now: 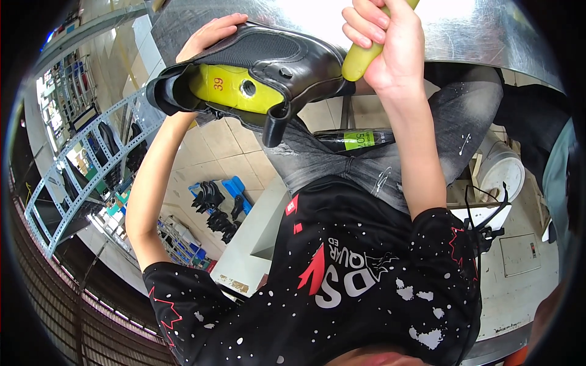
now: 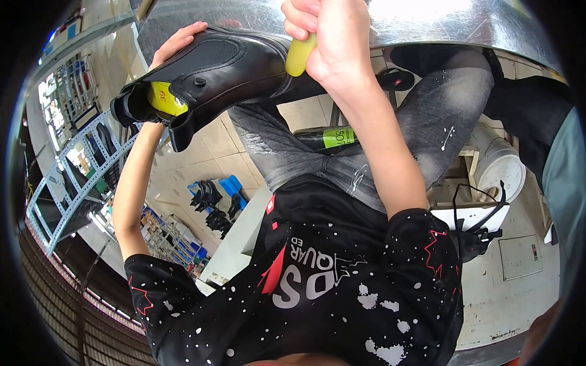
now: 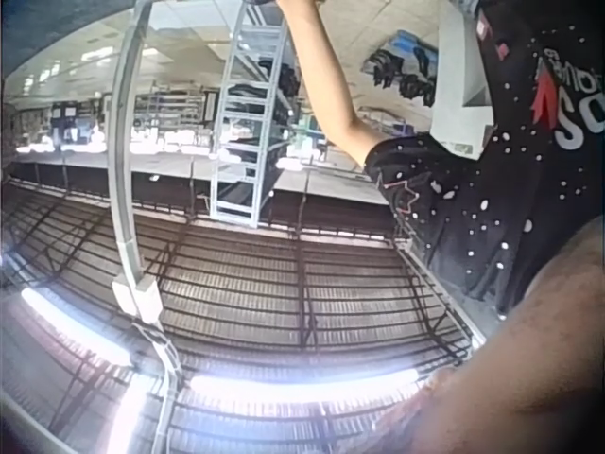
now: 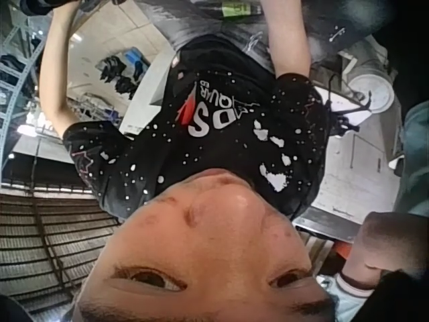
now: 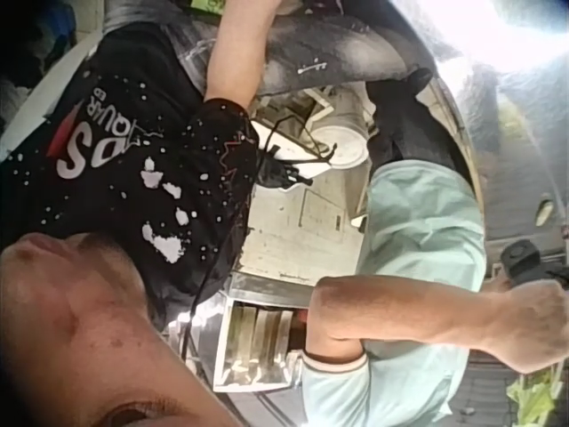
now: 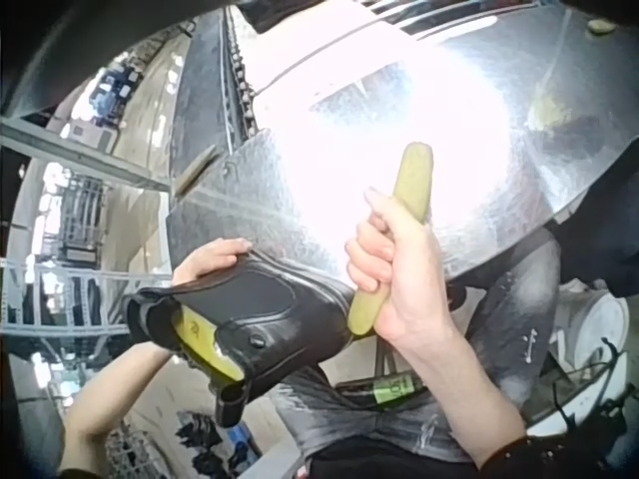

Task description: Scrape the bottom edges of a black boot with a handheld scraping tool.

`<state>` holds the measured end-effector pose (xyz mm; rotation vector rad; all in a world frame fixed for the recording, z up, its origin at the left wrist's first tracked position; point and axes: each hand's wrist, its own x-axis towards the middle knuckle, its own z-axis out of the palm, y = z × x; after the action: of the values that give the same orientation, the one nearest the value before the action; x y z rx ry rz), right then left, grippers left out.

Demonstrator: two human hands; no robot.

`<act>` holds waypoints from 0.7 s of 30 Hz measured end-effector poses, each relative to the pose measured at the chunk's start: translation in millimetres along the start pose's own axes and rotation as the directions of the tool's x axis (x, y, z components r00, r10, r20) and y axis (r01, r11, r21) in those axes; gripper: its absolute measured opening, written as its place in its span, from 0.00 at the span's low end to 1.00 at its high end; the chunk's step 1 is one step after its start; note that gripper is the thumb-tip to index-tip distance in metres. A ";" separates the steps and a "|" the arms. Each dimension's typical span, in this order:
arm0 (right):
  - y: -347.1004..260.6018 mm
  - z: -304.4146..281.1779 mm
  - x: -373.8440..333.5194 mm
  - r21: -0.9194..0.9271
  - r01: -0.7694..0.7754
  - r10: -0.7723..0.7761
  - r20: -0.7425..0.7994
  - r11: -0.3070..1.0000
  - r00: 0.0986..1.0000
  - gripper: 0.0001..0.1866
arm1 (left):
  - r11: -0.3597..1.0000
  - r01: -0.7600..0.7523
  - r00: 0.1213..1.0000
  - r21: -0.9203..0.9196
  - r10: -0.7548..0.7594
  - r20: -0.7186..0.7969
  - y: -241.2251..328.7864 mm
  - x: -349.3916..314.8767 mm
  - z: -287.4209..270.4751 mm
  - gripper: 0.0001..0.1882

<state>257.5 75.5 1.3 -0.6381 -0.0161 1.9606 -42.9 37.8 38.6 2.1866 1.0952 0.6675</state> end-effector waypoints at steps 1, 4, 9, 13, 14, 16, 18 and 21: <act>1.9 -7.5 5.3 0.211 -0.042 -0.010 0.242 0.977 0.970 0.15 | 1.000 0.007 1.000 -0.024 -0.006 0.011 -1.2 1.9 0.2 0.23; -2.5 9.6 -4.4 0.198 -0.036 -0.004 0.197 0.980 0.980 0.14 | 0.999 -0.008 1.000 -0.032 0.008 -0.005 -3.7 -0.8 1.4 0.24; 2.2 -8.8 4.2 0.421 -0.153 -0.056 0.443 0.894 0.895 0.14 | 0.999 -0.019 1.000 -0.044 0.019 0.000 -4.9 1.1 0.8 0.24; -4.8 16.6 -9.7 0.002 0.013 -0.013 -0.068 1.000 0.998 0.14 | 0.999 -0.032 0.997 0.011 0.031 0.065 -8.0 -5.4 -3.7 0.26; -5.7 20.2 -11.2 -0.029 0.013 -0.016 -0.106 0.999 0.994 0.14 | 0.999 -0.031 0.997 0.012 0.030 0.066 -9.0 -7.1 -4.1 0.26; -6.8 19.3 -11.3 -0.033 0.014 -0.017 -0.105 0.999 0.994 0.14 | 1.000 -0.029 0.998 -0.008 0.029 0.058 -8.6 -6.0 -2.1 0.25; -4.6 9.3 -6.1 -0.037 0.016 -0.020 -0.102 0.999 0.995 0.14 | 0.999 -0.048 0.996 -0.012 0.048 0.074 -11.0 -3.2 -3.9 0.25; 1.7 -9.8 5.5 0.418 -0.164 -0.047 0.451 0.894 0.891 0.14 | 0.997 -0.058 0.995 -0.058 0.062 0.076 -16.7 -3.3 -5.0 0.24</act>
<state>258.6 76.8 -9.9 0.1315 0.1666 2.0374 -56.8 44.5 29.8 2.1867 0.9634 0.6263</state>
